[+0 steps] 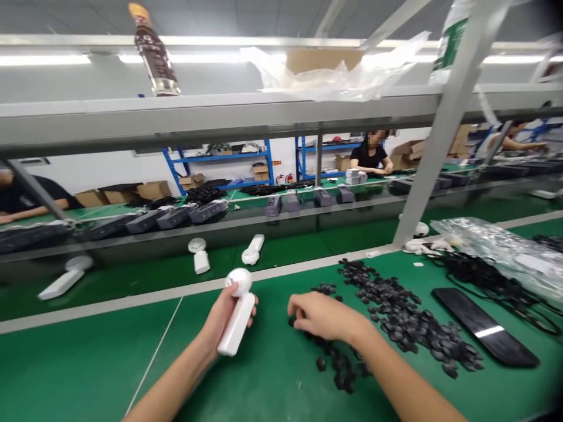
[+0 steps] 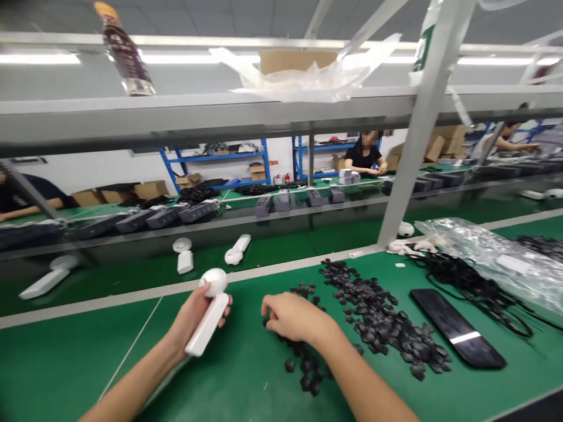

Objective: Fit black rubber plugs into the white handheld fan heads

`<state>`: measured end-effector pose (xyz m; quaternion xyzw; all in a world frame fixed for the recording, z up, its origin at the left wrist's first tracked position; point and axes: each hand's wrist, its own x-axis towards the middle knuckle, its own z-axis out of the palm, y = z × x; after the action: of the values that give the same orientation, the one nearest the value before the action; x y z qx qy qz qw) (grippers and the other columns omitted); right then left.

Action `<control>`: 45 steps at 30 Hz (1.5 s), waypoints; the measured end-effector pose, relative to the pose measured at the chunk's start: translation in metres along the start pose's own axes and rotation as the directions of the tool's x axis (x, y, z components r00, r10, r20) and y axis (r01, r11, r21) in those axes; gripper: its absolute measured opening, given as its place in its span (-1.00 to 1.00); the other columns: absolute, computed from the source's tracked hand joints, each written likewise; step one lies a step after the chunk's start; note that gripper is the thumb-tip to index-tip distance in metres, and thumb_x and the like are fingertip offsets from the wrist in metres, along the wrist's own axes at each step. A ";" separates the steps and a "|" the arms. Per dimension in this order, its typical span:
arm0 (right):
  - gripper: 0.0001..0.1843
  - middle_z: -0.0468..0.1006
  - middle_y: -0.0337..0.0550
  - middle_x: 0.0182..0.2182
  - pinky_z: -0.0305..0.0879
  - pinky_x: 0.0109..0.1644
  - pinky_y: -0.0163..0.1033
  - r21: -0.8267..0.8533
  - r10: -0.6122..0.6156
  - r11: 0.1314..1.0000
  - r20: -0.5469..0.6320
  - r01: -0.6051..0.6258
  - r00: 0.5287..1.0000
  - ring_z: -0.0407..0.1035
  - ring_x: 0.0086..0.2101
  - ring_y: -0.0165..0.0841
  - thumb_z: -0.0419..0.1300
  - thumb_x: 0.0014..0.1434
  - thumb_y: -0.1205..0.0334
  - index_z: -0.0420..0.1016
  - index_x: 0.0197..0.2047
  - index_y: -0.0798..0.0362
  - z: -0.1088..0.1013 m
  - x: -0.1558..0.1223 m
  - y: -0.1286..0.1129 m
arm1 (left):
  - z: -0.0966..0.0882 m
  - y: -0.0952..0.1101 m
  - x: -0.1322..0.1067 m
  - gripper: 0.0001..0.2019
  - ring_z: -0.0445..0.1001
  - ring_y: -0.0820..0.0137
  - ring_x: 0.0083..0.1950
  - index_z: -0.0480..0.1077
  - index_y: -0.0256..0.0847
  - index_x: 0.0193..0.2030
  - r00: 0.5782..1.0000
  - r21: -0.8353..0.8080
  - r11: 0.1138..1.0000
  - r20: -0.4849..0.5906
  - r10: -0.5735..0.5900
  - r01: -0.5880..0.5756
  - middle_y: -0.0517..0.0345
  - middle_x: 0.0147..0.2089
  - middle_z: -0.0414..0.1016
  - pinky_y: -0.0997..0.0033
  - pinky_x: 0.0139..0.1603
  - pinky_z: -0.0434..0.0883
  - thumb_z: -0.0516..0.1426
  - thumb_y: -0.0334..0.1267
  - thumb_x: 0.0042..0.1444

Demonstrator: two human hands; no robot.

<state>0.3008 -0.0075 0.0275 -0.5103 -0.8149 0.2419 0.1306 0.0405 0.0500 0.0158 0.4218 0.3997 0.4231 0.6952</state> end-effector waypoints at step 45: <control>-0.48 0.47 -0.04 0.21 0.43 -0.23 -0.25 0.467 0.142 0.884 -0.260 -0.004 0.955 0.52 -0.18 -0.29 0.30 0.29 0.08 0.24 0.24 -0.09 0.064 0.025 -0.056 | 0.009 -0.046 -0.054 -0.32 0.31 0.44 -0.74 0.36 -0.16 -0.47 0.936 -0.099 0.931 0.006 -0.352 0.351 0.20 -0.66 0.38 0.51 -0.76 0.24 0.04 0.51 0.09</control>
<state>0.2170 -0.0227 0.0017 -0.5246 -0.6863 0.3569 0.3554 0.0430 -0.0154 -0.0134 0.3062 0.4515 0.3137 0.7772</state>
